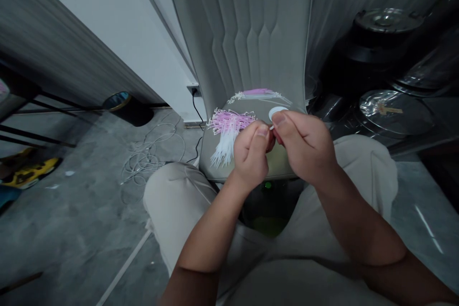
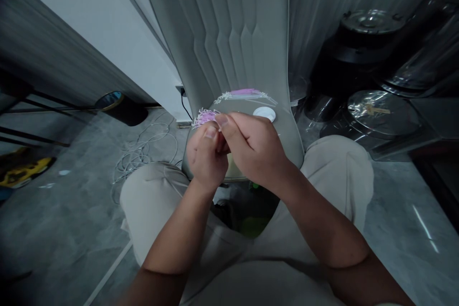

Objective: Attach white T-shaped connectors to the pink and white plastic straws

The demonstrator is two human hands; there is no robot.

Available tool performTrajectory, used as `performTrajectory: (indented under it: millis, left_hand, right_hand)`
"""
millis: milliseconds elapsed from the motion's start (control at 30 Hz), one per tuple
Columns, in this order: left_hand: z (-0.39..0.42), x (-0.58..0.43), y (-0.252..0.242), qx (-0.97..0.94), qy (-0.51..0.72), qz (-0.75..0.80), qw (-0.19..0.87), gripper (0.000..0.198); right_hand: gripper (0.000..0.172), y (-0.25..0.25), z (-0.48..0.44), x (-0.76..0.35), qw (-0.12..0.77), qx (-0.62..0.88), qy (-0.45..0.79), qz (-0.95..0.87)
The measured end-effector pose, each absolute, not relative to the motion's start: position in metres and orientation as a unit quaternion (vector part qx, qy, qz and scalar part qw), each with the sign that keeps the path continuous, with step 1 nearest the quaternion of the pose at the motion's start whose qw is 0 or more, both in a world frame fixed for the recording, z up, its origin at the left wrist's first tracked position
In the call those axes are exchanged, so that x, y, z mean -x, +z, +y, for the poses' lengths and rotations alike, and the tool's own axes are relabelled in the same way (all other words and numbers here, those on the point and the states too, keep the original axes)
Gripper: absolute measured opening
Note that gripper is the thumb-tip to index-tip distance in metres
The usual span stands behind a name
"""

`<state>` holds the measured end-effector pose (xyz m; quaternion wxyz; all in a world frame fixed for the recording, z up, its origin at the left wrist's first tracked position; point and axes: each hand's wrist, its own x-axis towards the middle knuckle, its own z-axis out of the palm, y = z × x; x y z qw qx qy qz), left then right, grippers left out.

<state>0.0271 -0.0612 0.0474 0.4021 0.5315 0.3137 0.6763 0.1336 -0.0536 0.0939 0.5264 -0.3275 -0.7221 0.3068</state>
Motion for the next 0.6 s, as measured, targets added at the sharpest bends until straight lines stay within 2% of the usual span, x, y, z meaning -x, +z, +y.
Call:
performTrajectory:
  millis: [133,367,600]
  left_hand:
    - [-0.0611,-0.0266,0.0495,-0.532,0.676,0.317,0.398,0.045]
    - [-0.0604,-0.0260,0.0522,-0.521,0.686,0.292,0.414,0.043]
    - [-0.0593,-0.0254,0.0505,-0.528,0.681,0.298,0.410,0.043]
  right_hand:
    - [0.042,0.0918,-0.0536,-0.1332,0.528,0.323,0.305,-0.724]
    - [0.042,0.0842,-0.0557,-0.1259,0.572,0.321,0.377,-0.654]
    - [0.042,0.0871,-0.0569,-0.1247,0.567,0.342,0.346,-0.665]
